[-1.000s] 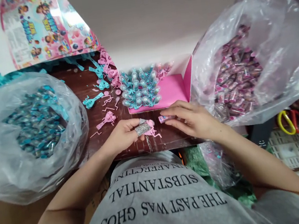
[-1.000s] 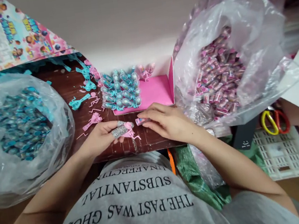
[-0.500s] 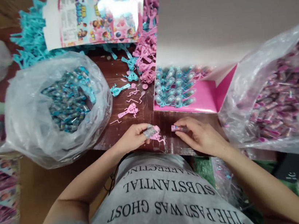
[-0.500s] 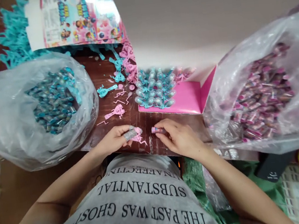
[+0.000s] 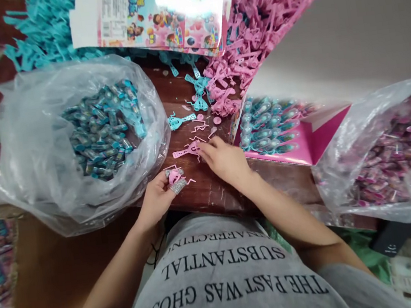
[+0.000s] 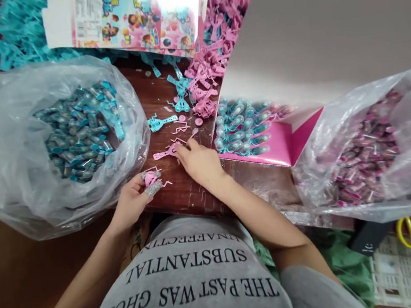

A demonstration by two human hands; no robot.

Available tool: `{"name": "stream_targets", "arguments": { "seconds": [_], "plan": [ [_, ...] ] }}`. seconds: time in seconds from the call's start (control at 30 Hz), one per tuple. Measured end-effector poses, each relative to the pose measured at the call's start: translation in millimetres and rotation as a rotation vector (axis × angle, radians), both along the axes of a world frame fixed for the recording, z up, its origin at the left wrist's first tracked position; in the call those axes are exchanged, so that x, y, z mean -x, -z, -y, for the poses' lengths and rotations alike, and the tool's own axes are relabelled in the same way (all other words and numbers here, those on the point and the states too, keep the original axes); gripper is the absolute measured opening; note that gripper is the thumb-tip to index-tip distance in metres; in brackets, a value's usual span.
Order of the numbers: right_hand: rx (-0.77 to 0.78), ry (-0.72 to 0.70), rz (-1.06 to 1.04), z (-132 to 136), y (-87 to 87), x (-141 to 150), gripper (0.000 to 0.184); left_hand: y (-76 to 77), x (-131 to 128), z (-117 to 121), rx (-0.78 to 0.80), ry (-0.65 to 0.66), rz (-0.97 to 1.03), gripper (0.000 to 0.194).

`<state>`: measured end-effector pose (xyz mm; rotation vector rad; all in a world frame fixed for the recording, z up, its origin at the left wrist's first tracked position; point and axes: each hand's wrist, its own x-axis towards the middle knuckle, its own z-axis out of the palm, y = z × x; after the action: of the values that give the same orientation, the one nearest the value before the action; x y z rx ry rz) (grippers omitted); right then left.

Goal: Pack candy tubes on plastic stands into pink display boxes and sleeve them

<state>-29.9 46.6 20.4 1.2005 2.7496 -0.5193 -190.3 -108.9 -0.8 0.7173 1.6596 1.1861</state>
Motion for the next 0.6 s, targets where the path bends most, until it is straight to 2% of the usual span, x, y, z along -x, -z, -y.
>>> {"name": "stream_targets", "arguments": {
  "seconds": [0.1,0.2,0.33,0.43,0.6],
  "plan": [
    [-0.035,0.189,0.031,-30,1.6,34,0.055,6.2,4,-3,-0.026,0.003,0.003,0.037],
    [-0.079,0.307,0.038,-49,18.4,54,0.062,5.0,7,-4,-0.048,-0.001,-0.001,0.034],
    [-0.082,0.291,0.048,-52,37.4,54,0.057,2.5,14,-2,-0.091,-0.023,0.008,0.032],
    [-0.136,0.281,0.031,-52,40.8,54,0.049,6.8,18,-2,-0.116,-0.023,0.059,0.031],
    [-0.206,0.337,-0.001,-65,43.8,74,0.042,12.7,20,-2,-0.146,-0.009,0.097,0.029]
  ]
}}
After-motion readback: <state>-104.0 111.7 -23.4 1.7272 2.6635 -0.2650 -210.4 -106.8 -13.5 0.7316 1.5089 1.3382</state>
